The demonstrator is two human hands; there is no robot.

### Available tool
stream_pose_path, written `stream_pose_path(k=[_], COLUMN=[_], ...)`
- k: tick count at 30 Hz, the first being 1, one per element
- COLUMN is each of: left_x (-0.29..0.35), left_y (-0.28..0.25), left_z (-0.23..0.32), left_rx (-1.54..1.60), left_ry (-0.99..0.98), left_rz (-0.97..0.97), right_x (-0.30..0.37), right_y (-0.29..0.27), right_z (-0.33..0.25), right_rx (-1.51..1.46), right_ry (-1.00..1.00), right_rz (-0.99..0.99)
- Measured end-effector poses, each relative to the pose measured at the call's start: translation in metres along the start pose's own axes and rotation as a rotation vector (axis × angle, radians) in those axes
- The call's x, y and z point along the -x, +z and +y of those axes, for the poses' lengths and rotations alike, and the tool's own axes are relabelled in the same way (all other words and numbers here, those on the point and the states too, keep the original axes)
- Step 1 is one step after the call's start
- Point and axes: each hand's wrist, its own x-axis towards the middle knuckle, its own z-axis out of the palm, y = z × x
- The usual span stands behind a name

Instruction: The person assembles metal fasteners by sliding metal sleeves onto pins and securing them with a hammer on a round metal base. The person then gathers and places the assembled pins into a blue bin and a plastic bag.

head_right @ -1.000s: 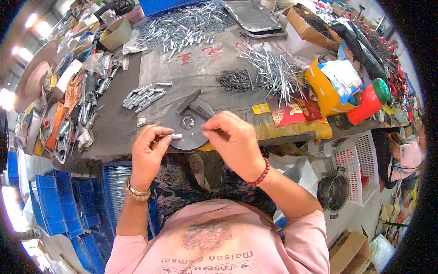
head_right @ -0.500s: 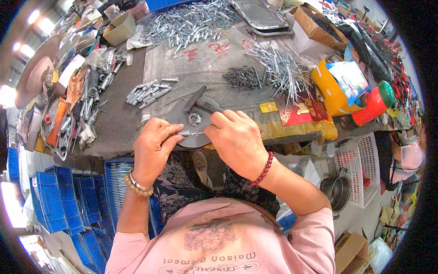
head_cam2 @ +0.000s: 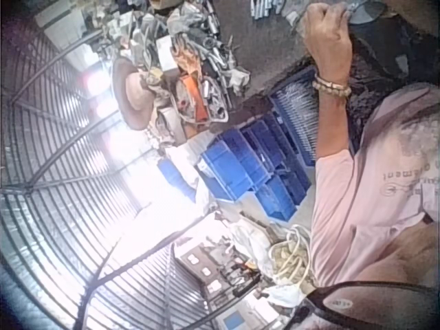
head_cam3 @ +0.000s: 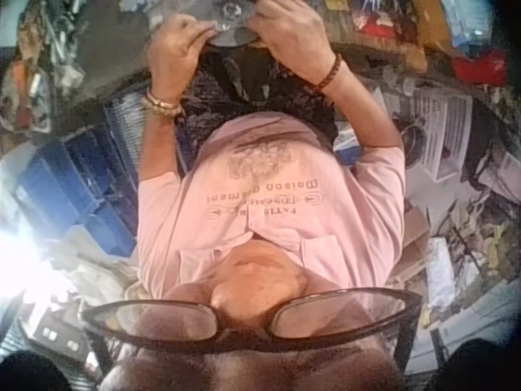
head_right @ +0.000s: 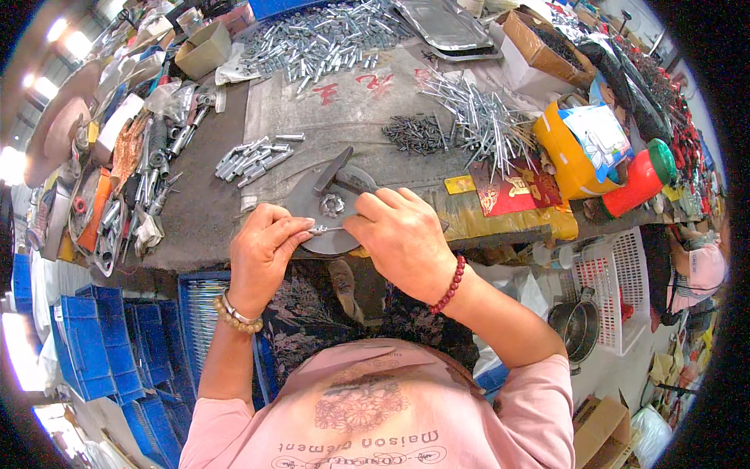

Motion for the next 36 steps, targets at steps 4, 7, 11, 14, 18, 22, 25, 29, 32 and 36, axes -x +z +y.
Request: stream_pose_path(k=[4, 7, 11, 14, 18, 22, 25, 29, 32, 36], left_x=[0.001, 0.005, 0.008, 0.010, 0.010, 0.010, 0.010, 0.011, 0.012, 0.011], left_y=[0.001, 0.002, 0.003, 0.002, 0.006, 0.005, 0.006, 0.006, 0.006, 0.007], left_z=[0.000, 0.006, 0.007, 0.008, 0.005, 0.005, 0.004, 0.005, 0.004, 0.000], left_rx=[0.004, 0.019, -0.020, -0.014, 0.003, 0.031, 0.025, 0.038, 0.040, 0.030], left_ry=[0.043, 0.007, -0.028, -0.043, -0.032, -0.025, -0.015, -0.018, -0.023, -0.004], left_rz=[-0.004, -0.002, 0.020, 0.021, 0.018, 0.042, 0.047, 0.055, 0.058, 0.059], right_x=[-0.004, -0.005, -0.006, -0.010, -0.012, -0.015, -0.016, -0.017, -0.017, -0.020], right_y=[-0.001, 0.001, -0.003, -0.015, -0.016, -0.008, 0.001, 0.006, 0.008, -0.008], right_z=[-0.001, -0.003, 0.009, 0.052, 0.086, 0.090, 0.094, 0.095, 0.095, 0.078], right_rx=[0.024, 0.066, -0.020, 0.125, 0.242, 0.259, 0.255, 0.262, 0.227, -0.141], right_ry=[-0.057, -0.087, -0.049, 0.184, 0.256, 0.295, 0.274, 0.272, 0.285, 0.471], right_rz=[-0.030, -0.052, 0.025, 0.141, 0.082, 0.033, 0.032, 0.033, 0.058, 0.081])
